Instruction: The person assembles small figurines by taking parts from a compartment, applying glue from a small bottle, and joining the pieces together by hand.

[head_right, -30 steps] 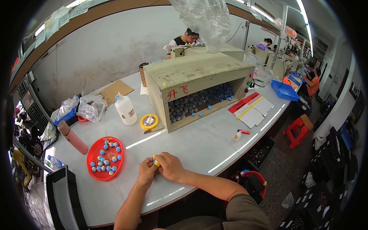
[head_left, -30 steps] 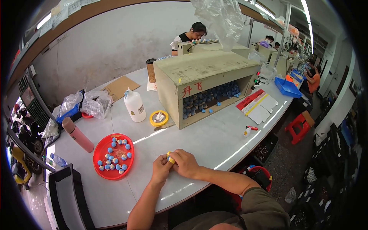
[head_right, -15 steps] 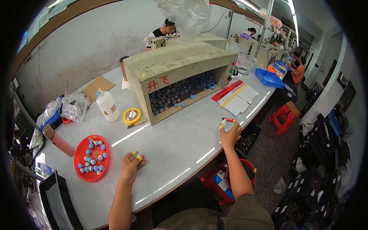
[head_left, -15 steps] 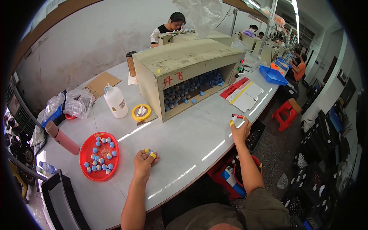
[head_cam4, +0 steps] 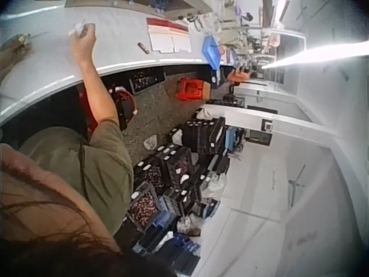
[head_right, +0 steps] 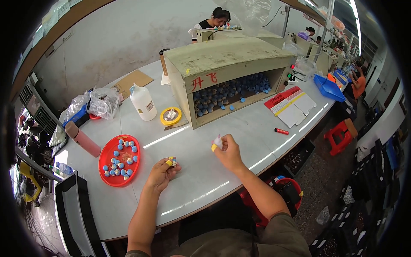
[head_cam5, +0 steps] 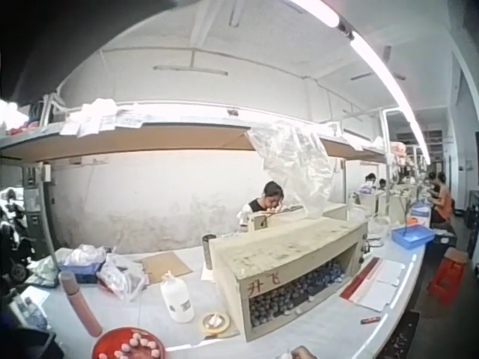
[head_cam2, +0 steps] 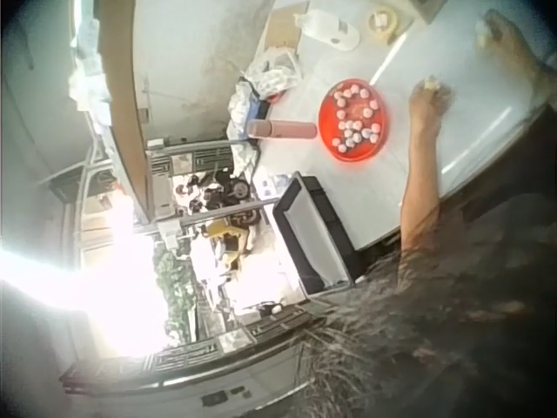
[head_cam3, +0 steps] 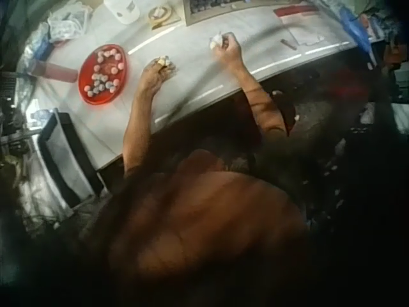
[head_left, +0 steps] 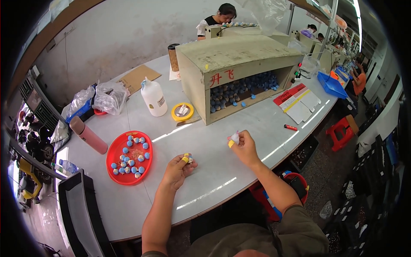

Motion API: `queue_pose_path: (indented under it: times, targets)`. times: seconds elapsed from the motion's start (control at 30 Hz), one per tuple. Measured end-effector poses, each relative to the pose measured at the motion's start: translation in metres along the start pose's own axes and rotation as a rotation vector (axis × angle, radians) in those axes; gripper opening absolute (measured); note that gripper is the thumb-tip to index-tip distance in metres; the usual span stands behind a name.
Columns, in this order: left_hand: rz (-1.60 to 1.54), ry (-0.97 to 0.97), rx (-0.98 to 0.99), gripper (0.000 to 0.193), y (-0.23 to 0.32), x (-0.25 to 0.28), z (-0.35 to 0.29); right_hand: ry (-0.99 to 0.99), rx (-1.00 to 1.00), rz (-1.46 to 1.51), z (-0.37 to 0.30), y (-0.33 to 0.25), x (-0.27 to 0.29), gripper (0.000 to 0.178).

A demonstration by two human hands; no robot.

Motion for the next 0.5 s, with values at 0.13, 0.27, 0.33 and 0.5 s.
queue_pose_path:
  times: [0.13,0.27,0.33,0.5]
  targets:
    - [0.010,0.019,0.041,0.025,0.002,-0.002,-0.003,-0.274,-0.074,0.032,-0.029,-0.022,-0.074,0.028]
    - [0.037,-0.017,0.012,0.028,-0.001,-0.001,0.001,-0.414,-0.096,-0.043,-0.043,-0.022,-0.107,0.034]
    - [0.038,-0.021,-0.002,0.029,0.000,-0.003,0.003,-0.435,-0.019,-0.113,-0.045,-0.017,-0.109,0.036]
    - [0.095,-0.035,-0.014,0.035,0.004,-0.004,-0.002,-0.322,0.081,-0.064,-0.042,-0.014,-0.102,0.037]
Point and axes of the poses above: each hand's wrist, its own z-axis towards the middle knuckle, its own x-axis out of the back of the hand, y = z × x, the point moved 9 cm from there along z, towards the middle knuckle, and after that the axes turned 15 degrees about y, right-handed, at the moved point
